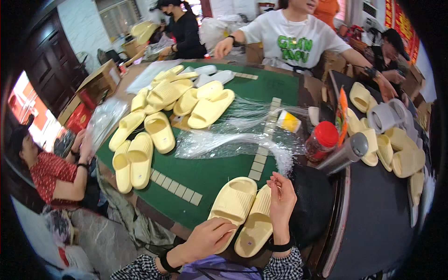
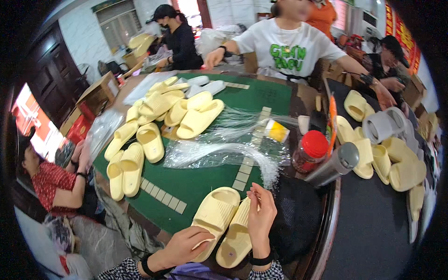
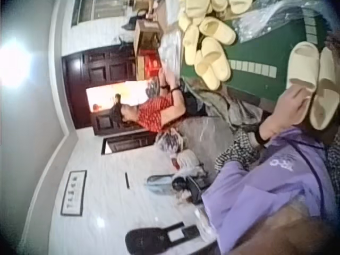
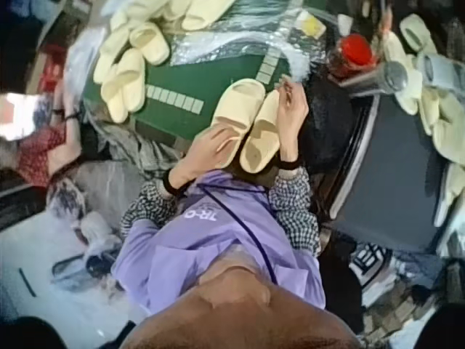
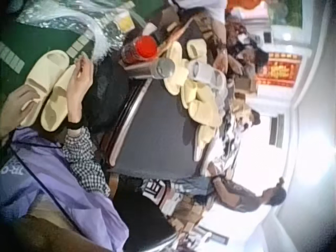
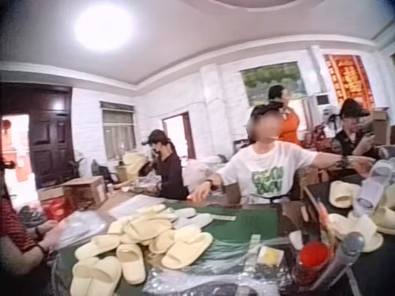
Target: Checking and trimming threads on finished sandals/slides in a shared workshop.
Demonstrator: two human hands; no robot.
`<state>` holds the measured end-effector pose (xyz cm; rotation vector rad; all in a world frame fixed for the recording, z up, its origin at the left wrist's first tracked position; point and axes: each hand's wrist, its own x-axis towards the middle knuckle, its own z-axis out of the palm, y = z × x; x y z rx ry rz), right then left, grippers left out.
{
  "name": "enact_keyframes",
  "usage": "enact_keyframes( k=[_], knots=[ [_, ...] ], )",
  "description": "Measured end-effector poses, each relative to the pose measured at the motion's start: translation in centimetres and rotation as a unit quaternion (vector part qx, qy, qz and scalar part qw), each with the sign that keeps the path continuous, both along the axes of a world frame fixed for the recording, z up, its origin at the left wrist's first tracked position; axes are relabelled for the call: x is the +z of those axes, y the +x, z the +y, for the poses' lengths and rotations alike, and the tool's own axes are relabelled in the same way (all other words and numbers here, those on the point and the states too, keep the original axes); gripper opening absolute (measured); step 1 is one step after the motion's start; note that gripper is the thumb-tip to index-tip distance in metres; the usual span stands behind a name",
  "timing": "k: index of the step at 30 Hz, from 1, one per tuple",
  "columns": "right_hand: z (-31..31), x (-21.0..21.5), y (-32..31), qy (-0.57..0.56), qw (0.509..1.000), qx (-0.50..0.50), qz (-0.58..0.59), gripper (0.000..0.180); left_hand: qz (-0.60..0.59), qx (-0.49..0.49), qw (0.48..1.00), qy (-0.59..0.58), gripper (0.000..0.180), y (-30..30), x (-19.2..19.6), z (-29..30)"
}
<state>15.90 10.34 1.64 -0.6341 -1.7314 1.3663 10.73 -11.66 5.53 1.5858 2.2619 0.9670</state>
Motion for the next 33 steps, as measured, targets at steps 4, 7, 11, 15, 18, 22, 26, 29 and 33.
enact_keyframes(
  k=[4,7,11,15,18,22,26,29,33],
  knots=[
    [-0.6,0.8,0.5,-0.006,0.999,0.014,0.051,0.017,0.006,0.058,0.998,-0.011,0.042,2.0,-1.8,-0.7],
    [-0.4,0.7,1.0,-0.072,0.991,0.039,0.106,0.014,0.065,0.057,0.994,-0.064,0.055,3.0,-2.3,0.6],
    [-0.7,2.0,1.5,-0.103,0.985,0.013,0.136,0.013,0.152,0.034,0.975,-0.156,0.063,3.5,-3.0,2.6],
    [0.2,4.2,4.1,0.293,0.932,-0.071,0.2,0.01,0.239,0.049,0.959,-0.144,0.067,3.7,-4.0,3.3],
    [0.1,7.1,7.0,0.376,0.873,-0.091,0.298,0.011,0.2,0.044,0.971,-0.126,0.059,3.5,-4.1,2.9],
    [0.2,8.6,8.4,0.351,0.797,-0.299,0.391,0.043,0.204,0.039,0.967,-0.15,0.06,2.9,-4.6,3.4],
    [-0.1,9.5,10.1,0.301,0.798,-0.299,0.427,0.038,0.16,0.041,0.983,-0.08,0.057,1.8,-4.2,2.8],
    [-0.8,9.9,9.1,0.325,0.828,-0.271,0.369,0.035,0.146,0.057,0.987,-0.034,0.055,-0.7,-3.4,1.7],
    [-2.6,9.4,8.4,0.281,0.878,-0.29,0.256,0.036,0.138,0.132,0.982,-0.01,0.05,-7.7,-0.6,-1.7]
  ],
)
